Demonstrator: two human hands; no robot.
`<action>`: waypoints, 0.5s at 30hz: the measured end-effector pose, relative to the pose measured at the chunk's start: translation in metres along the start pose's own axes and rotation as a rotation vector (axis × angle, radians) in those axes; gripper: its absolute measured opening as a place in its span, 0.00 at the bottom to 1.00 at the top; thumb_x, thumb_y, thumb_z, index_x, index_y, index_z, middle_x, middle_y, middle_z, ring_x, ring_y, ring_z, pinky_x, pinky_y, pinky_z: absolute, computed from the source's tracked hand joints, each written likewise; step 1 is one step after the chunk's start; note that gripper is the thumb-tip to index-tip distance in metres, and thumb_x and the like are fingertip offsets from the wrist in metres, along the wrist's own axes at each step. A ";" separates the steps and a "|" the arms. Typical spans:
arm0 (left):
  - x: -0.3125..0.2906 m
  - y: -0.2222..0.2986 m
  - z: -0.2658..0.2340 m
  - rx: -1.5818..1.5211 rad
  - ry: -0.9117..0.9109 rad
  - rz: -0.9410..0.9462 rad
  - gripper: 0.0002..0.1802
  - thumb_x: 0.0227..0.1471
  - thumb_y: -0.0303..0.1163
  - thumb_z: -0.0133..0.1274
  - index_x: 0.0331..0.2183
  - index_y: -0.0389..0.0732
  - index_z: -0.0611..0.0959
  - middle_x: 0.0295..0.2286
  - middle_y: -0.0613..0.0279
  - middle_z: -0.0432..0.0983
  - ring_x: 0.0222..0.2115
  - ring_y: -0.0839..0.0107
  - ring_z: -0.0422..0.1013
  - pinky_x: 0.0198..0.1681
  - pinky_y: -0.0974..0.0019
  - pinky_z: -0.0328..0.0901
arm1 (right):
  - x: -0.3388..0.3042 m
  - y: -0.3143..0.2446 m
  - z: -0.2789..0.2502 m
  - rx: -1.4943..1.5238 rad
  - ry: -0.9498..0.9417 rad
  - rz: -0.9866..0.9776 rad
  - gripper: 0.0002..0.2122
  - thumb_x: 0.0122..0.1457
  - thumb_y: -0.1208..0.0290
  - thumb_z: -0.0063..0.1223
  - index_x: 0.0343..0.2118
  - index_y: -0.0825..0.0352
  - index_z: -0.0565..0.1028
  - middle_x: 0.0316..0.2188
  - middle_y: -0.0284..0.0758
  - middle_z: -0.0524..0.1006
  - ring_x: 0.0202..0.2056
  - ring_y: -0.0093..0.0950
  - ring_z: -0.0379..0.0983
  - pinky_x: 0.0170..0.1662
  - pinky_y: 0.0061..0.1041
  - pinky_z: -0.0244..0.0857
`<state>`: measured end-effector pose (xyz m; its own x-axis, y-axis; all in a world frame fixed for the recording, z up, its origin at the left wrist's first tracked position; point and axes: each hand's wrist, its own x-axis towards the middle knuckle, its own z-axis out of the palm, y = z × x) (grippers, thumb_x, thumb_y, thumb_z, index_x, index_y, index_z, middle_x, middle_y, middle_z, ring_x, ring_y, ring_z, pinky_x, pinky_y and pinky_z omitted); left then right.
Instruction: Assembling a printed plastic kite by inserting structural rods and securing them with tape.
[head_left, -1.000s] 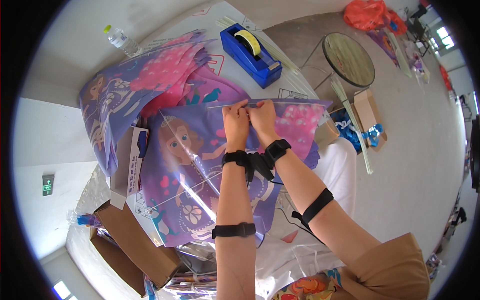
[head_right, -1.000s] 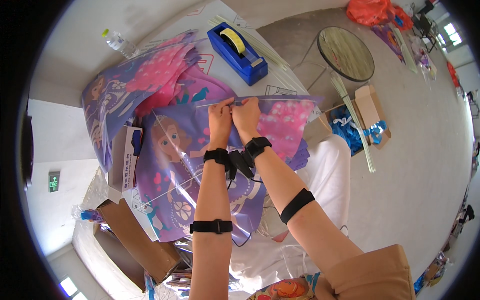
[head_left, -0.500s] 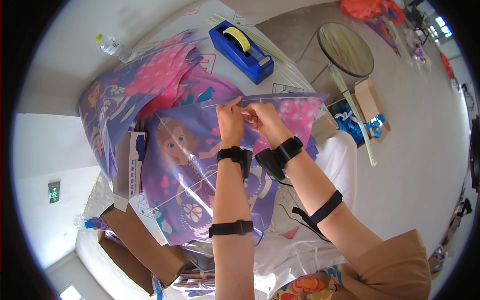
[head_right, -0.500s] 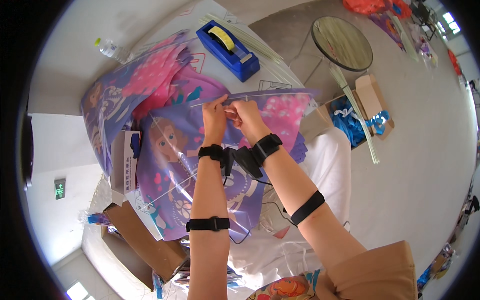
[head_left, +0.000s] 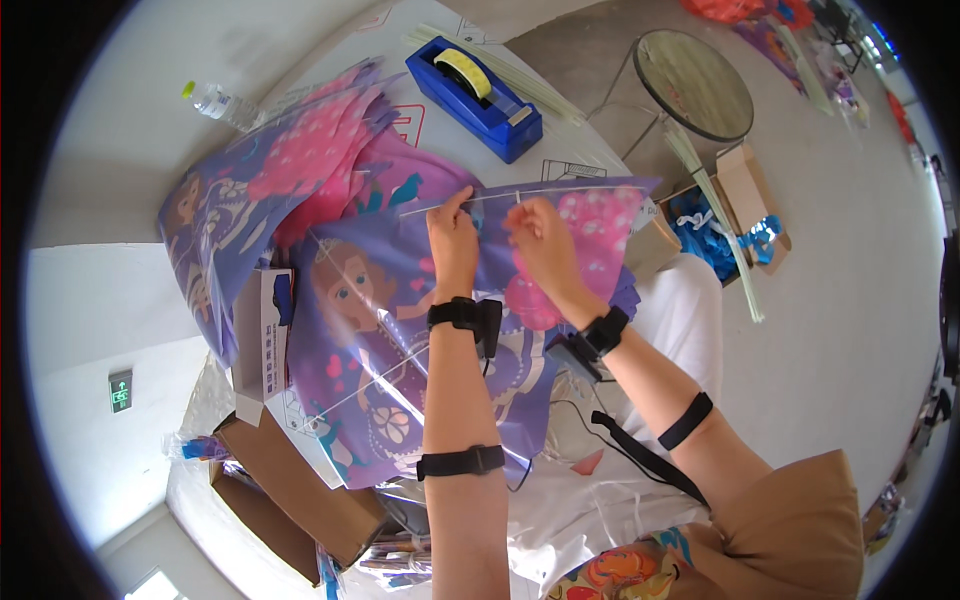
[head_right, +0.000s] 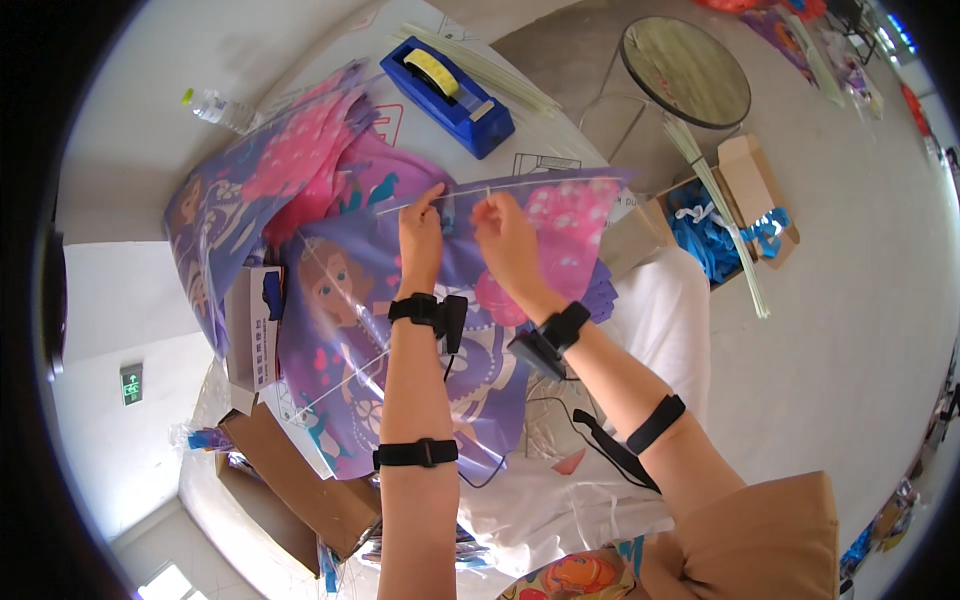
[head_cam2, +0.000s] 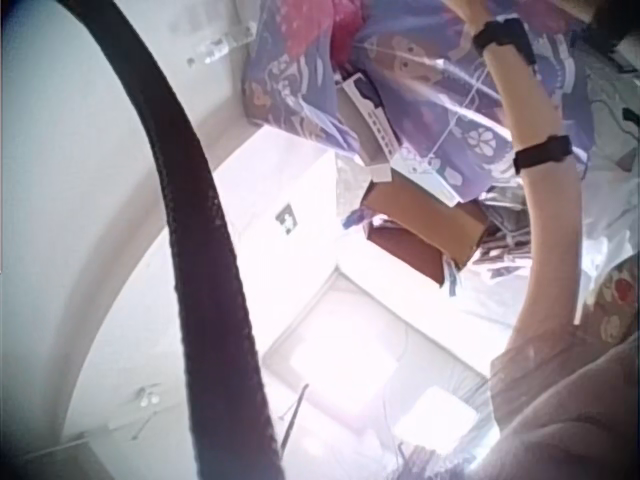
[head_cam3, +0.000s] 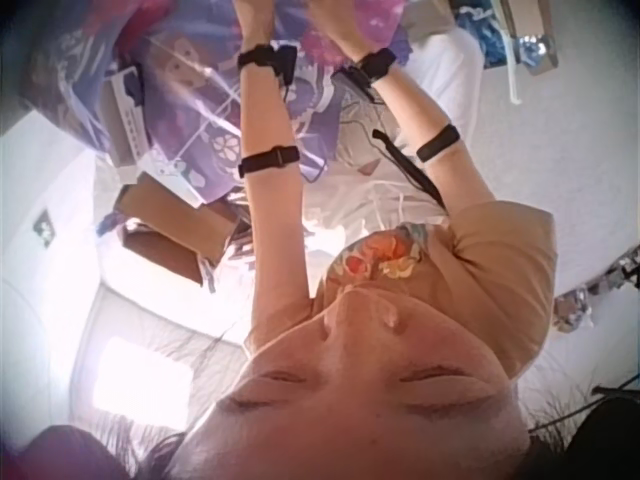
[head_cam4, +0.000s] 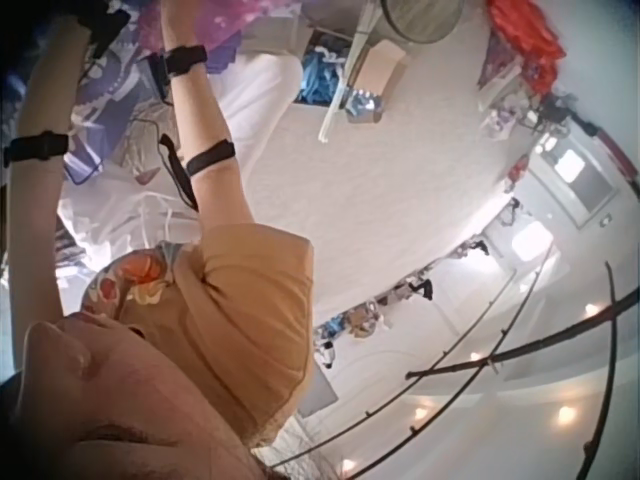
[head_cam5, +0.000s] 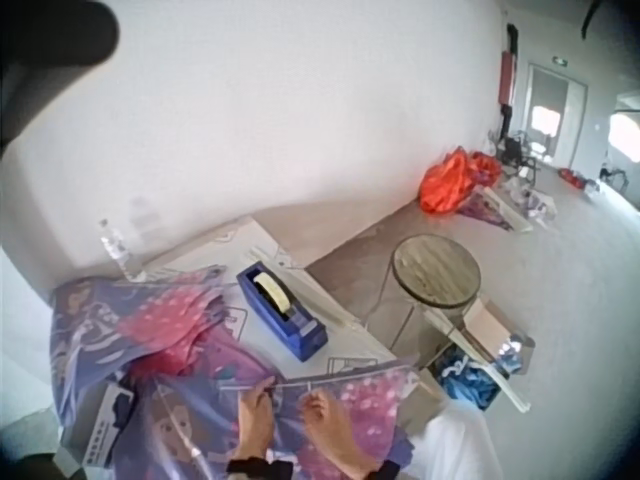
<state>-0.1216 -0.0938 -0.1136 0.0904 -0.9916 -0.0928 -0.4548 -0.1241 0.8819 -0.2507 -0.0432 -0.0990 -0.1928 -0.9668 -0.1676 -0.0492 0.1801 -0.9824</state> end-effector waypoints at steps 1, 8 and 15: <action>0.000 -0.001 0.000 -0.001 0.000 -0.001 0.21 0.51 0.22 0.39 0.45 0.39 0.81 0.37 0.50 0.68 0.39 0.59 0.68 0.46 0.64 0.62 | 0.012 -0.001 0.000 0.054 -0.002 -0.095 0.06 0.54 0.83 0.41 0.35 0.72 0.68 0.32 0.41 0.77 0.32 0.31 0.77 0.35 0.25 0.68; 0.000 -0.005 0.002 -0.347 0.025 -0.083 0.21 0.49 0.21 0.39 0.48 0.37 0.71 0.30 0.62 0.68 0.30 0.74 0.63 0.36 0.71 0.61 | 0.068 0.006 0.018 0.214 -0.337 0.078 0.12 0.53 0.88 0.36 0.39 0.75 0.69 0.35 0.44 0.77 0.39 0.32 0.77 0.42 0.26 0.70; -0.005 -0.007 -0.003 -0.437 0.053 -0.133 0.22 0.49 0.21 0.40 0.48 0.33 0.69 0.31 0.61 0.69 0.27 0.74 0.66 0.33 0.72 0.63 | 0.067 -0.002 0.017 0.341 -0.308 0.056 0.11 0.55 0.85 0.37 0.41 0.75 0.68 0.38 0.45 0.75 0.43 0.30 0.75 0.45 0.25 0.69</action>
<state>-0.1160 -0.0880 -0.1181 0.1727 -0.9635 -0.2047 -0.0210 -0.2114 0.9772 -0.2465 -0.1113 -0.1095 0.1164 -0.9753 -0.1875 0.2879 0.2139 -0.9335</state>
